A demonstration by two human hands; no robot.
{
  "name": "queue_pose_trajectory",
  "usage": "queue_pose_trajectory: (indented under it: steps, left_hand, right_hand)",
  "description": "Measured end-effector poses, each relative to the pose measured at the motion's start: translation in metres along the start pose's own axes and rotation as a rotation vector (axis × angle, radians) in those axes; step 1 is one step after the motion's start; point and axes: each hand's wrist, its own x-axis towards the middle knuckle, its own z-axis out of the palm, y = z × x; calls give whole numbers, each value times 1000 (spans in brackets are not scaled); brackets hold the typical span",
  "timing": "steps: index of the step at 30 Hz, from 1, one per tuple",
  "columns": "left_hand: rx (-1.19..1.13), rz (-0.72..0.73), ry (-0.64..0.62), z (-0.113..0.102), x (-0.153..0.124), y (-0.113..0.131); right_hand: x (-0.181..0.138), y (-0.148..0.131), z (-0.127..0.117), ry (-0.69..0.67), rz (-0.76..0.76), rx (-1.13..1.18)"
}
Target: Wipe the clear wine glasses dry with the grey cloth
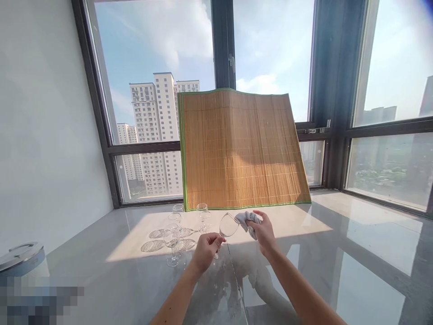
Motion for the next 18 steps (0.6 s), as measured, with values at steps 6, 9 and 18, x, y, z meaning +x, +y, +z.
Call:
queue_pose_trajectory:
  steps: [6, 9, 18]
  left_hand:
    - [107, 31, 147, 15, -1, -10]
    - [274, 37, 212, 21, -2, -13]
    - [378, 106, 319, 23, -8, 0]
  right_hand:
    - [-21, 22, 23, -248, 10, -120]
    - [-26, 28, 30, -306, 61, -72]
    - [-32, 16, 28, -391, 104, -118]
